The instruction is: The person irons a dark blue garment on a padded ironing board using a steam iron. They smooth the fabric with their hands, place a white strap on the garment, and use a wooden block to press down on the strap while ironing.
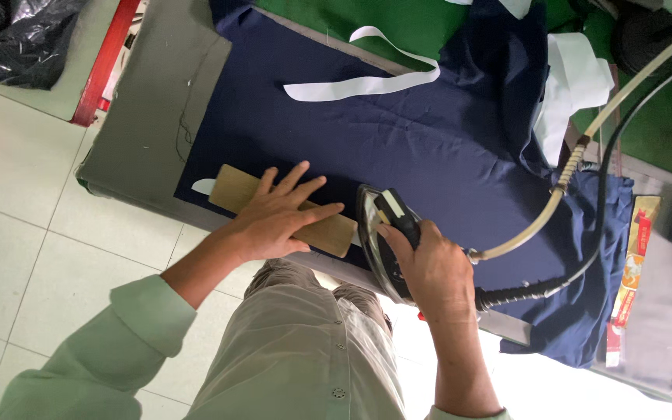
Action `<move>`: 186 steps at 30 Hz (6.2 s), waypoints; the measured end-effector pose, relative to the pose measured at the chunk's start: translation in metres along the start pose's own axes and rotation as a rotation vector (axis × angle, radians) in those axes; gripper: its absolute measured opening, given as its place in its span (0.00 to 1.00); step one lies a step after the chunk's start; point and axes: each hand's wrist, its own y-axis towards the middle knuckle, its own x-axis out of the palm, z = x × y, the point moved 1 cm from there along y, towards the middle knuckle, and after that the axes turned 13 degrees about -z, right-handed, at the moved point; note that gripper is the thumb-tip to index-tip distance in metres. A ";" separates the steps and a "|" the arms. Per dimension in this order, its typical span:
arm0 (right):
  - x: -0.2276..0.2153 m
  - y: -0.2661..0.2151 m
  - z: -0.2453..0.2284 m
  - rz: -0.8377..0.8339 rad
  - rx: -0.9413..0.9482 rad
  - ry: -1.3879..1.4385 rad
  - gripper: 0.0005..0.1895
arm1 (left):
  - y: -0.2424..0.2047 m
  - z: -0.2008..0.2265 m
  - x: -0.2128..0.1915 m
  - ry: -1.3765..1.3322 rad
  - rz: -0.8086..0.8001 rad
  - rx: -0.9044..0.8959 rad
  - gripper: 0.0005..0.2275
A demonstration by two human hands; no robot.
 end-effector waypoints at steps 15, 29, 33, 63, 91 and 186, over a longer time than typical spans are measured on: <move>0.000 -0.004 0.061 0.001 0.057 0.001 0.41 | 0.039 0.052 0.004 -0.073 -0.040 0.036 0.43; -0.009 -0.015 0.093 -0.026 0.128 0.049 0.40 | 0.063 0.083 0.009 -0.044 -0.049 0.074 0.43; -0.010 -0.019 0.105 -0.004 0.122 0.085 0.39 | 0.070 0.094 0.009 -0.028 -0.048 0.083 0.42; -0.006 -0.017 0.132 0.049 -0.275 -0.184 0.34 | 0.026 0.044 0.014 -0.004 0.033 -0.096 0.41; -0.023 0.009 0.015 -0.050 -0.497 -0.337 0.31 | 0.058 0.011 0.087 -0.150 0.539 -0.253 0.11; 0.030 0.017 -0.254 -0.188 -0.650 -0.361 0.33 | -0.101 -0.063 0.139 0.115 0.875 -0.594 0.26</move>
